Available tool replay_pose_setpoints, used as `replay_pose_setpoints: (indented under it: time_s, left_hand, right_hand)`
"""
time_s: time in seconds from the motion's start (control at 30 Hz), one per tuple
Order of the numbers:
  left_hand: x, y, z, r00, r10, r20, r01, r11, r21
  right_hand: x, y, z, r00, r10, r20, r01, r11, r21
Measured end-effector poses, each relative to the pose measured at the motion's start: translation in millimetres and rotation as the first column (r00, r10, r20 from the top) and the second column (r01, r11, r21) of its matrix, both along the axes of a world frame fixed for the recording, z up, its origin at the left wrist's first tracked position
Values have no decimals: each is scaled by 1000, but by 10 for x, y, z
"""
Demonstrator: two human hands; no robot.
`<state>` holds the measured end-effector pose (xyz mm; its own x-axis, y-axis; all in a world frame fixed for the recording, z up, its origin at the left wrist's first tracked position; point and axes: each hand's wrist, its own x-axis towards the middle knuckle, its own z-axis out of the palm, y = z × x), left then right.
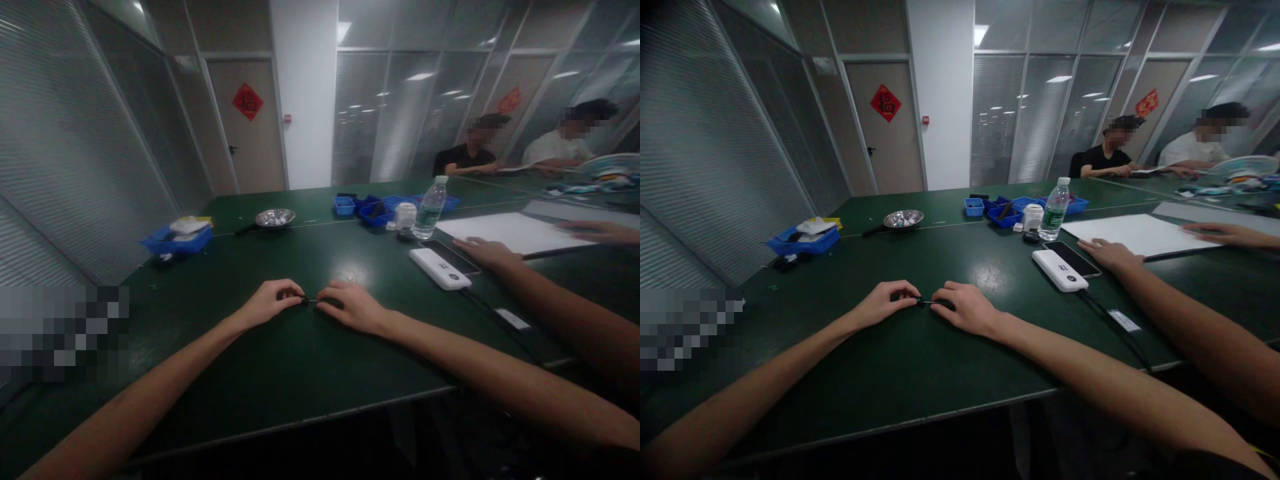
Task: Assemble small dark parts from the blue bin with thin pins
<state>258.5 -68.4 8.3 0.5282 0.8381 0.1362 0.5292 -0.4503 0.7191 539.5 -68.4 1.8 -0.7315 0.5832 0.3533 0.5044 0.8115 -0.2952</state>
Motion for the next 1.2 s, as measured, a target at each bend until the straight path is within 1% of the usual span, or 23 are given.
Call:
replay_pose_setpoints:
  time_s: [0.13,0.27,0.4,0.5,0.63,0.73,0.97,1.2]
  left_hand:
    - [30,-29,-4,998,-60,16,59,997,51]
    - [64,-44,-28,995,-99,31,97,994,54]
    - [99,-45,-50,997,-80,18,79,996,45]
    - [115,-32,-58,997,-78,27,78,997,19]
    - [128,-37,-52,994,-73,85,78,995,-54]
    - [130,-53,-47,993,-63,96,70,995,-72]
    - [115,-66,-64,995,-75,61,76,997,-18]
    - [141,-87,-68,995,-93,43,92,996,22]
  right_hand:
    - [-3,13,-19,1000,6,4,-6,1000,13]
    - [-16,4,-17,1000,11,10,-11,1000,14]
    - [-31,-3,-27,1000,16,5,-17,1000,13]
    - [-33,16,-41,999,7,-40,-7,1000,4]
    - [-20,52,-53,989,-62,-131,60,998,-25]
    - [-8,49,-54,986,-89,-138,87,996,-20]
    - [6,-26,-22,996,-6,-87,9,1000,29]
    - [-44,5,-41,997,60,-56,-58,998,36]
